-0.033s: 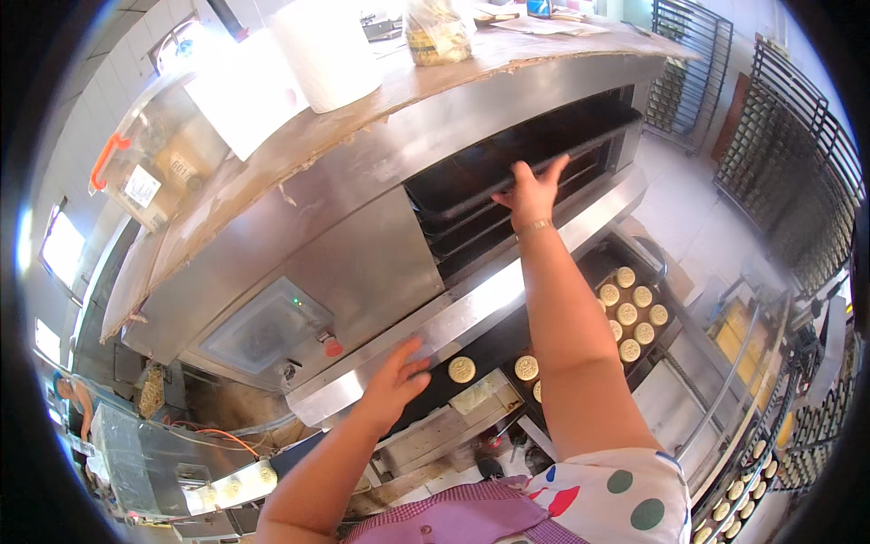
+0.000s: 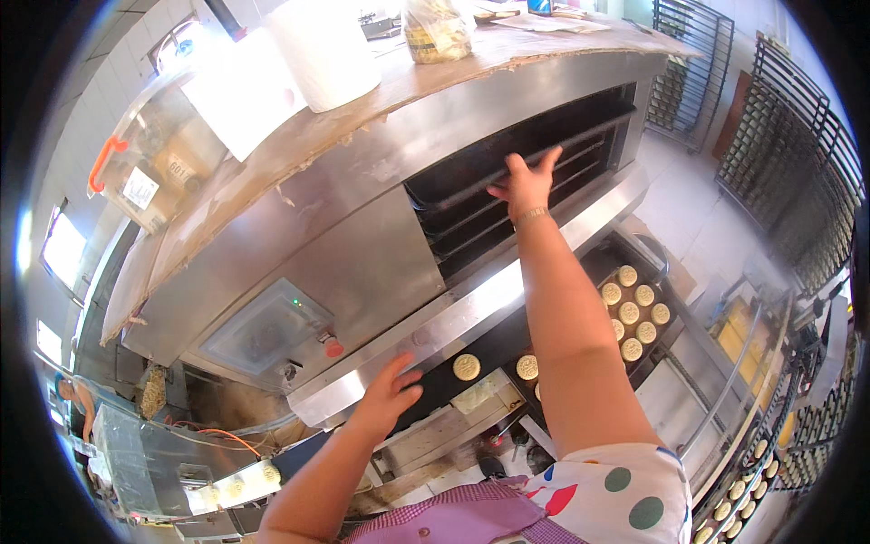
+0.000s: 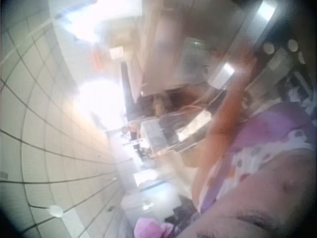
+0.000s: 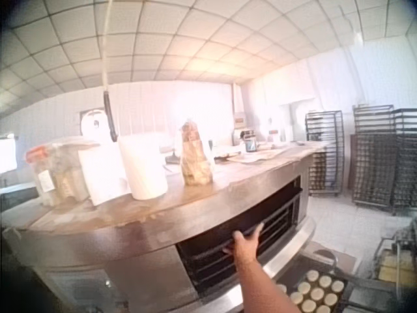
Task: The person applies a liquid glaze to mooncakes on a tray using a brush, places the tray onto a cooling rack, and затем retrieves an empty tray to place it into an oven.
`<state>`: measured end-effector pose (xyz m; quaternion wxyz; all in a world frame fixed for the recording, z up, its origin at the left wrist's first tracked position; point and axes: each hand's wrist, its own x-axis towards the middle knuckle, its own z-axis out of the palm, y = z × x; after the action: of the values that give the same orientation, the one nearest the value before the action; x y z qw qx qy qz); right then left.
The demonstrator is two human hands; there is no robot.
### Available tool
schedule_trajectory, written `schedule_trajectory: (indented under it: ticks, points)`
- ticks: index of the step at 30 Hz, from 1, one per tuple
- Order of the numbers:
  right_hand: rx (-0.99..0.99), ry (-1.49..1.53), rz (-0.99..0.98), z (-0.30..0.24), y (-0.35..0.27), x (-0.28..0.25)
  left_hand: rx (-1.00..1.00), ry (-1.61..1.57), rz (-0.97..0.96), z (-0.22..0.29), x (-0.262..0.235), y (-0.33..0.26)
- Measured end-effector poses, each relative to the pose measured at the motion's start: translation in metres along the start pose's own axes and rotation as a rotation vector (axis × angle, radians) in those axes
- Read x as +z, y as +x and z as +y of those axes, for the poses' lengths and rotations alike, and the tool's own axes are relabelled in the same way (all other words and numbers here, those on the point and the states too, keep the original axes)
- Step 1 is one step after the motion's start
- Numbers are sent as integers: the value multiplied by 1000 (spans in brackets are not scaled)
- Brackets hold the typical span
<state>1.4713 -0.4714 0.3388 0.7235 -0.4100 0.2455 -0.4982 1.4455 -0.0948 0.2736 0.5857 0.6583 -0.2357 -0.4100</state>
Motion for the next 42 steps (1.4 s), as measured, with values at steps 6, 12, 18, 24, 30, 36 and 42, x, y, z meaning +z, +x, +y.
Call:
schedule_trajectory:
  ticks: [6, 12, 18, 24, 30, 36, 42]
  points:
    - [236, -75, -167, 19, 51, 28, -101, -24, 167, -47, -35, -64]
    - [438, -205, -461, 37, -55, -31, -84, -147, 227, -79, -9, -112]
    - [737, -438, -680, 98, -269, -156, -100, 170, 117, -106, 38, -186]
    - [944, -480, -662, 56, -509, -262, -94, 214, 122, -175, 81, -313]
    - [942, -679, -659, -33, -662, -345, 23, 740, 247, -286, 90, -440]
    - [866, -756, -671, -111, -750, -417, -376, 692, 246, -414, 97, -587]
    - [724, -885, -731, -151, -820, -535, -480, 863, 13, -483, 183, -663]
